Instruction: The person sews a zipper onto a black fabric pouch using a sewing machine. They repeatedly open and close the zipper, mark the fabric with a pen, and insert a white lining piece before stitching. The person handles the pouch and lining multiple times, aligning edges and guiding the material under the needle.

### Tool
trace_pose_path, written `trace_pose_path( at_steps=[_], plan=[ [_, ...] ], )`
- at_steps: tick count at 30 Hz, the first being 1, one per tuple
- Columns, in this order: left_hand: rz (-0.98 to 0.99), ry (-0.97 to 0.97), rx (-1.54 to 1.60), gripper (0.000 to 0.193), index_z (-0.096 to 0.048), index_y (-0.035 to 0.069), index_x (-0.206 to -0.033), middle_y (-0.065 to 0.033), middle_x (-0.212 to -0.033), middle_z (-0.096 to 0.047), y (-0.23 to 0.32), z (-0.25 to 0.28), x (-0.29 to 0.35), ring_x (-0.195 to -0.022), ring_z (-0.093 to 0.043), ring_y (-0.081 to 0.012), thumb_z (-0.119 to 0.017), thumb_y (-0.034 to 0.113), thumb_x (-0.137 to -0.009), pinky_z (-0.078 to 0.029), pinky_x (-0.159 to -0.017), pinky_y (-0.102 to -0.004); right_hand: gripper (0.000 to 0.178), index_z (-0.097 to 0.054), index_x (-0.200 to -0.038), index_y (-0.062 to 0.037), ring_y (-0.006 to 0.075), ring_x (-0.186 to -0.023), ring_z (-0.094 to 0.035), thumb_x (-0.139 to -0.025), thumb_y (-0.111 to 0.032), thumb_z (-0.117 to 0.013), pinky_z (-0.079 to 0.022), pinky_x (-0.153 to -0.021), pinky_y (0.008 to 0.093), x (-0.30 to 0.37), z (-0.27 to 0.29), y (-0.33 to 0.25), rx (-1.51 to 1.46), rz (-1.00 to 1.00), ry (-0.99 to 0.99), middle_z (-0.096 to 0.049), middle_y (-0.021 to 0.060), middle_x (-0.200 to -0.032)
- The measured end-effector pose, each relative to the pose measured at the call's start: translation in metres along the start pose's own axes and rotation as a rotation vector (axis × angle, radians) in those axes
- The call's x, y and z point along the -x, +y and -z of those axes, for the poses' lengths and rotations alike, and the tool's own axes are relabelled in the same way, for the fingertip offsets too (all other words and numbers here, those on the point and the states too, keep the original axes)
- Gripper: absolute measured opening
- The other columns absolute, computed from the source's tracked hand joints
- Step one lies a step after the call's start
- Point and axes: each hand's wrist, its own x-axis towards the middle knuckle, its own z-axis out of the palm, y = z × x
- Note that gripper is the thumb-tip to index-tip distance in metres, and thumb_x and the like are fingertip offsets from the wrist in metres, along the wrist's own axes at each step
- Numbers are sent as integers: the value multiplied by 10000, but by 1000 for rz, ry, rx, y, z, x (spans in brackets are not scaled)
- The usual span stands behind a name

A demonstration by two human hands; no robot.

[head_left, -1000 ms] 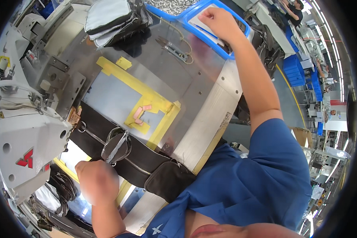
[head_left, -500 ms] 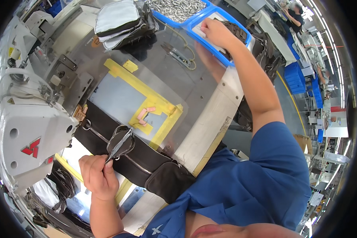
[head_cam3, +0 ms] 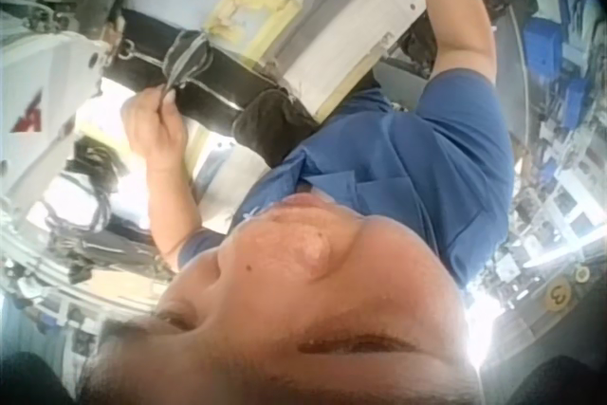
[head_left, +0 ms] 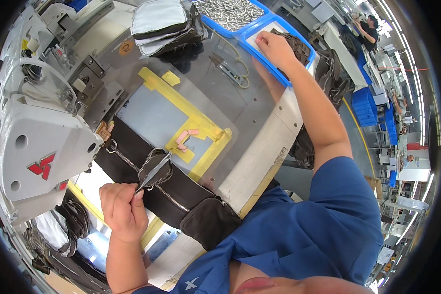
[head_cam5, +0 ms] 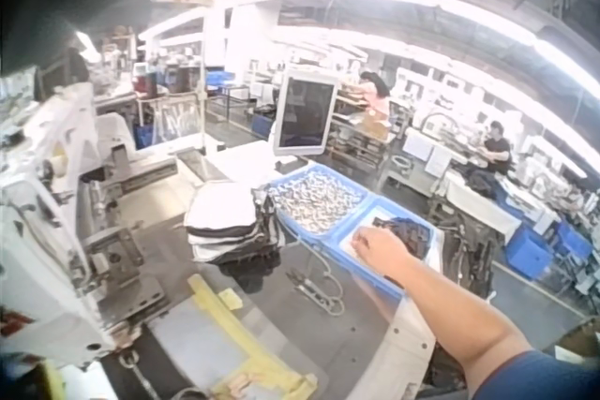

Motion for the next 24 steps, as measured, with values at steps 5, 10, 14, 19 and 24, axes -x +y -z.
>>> trace_pose_path(
  at_steps=[5, 10, 14, 19, 24],
  plan=[
    [13, -7, -2, 153, -645, -3, -944, -132, -875, -670, 0, 1, 0, -753, -612, -302, -750, -10, -833, -477, -729, -415, 266, -685, -1119, -145, 385, -963, -708, -1046, -364, -553, -547, -846, 486, 4, 2, -11, 40, -19, -31, -750, 172, -985],
    [13, -8, -4, 147, -648, -1, -941, -130, -875, -670, 1, 1, -1, -755, -612, -301, -750, -7, -836, -477, -729, -413, 274, -680, -1125, -153, 396, -979, -704, -1049, -388, -561, -543, -857, 494, 4, 2, -11, 26, 8, -48, -750, 176, -1004],
    [1, 0, 2, 146, -650, -1, -943, -128, -877, -671, 0, -1, -3, -758, -614, -302, -753, -2, -839, -477, -727, -412, 251, -687, -1116, -110, 404, -932, -702, -1024, -333, -618, -540, -835, 471, 5, 5, -8, 49, 12, -32, -733, 209, -942],
    [-4, -3, 4, 161, -662, -3, -957, -128, -881, -674, 0, -1, -3, -762, -619, -307, -761, -3, -830, -479, -724, -413, 286, -688, -1219, -75, 385, -948, -702, -990, -248, -679, -542, -868, 450, 12, 31, -11, 72, 13, 58, -728, 215, -1003],
    [-9, -3, -25, 210, -677, -4, -963, -128, -882, -680, -1, 1, -3, -743, -620, -305, -786, -14, -784, -479, -719, -412, 325, -665, -1298, -18, 208, -917, -734, -978, -59, -623, -571, -787, 338, 51, 64, -109, -422, 72, 46, -752, 131, -1059]
  ],
)
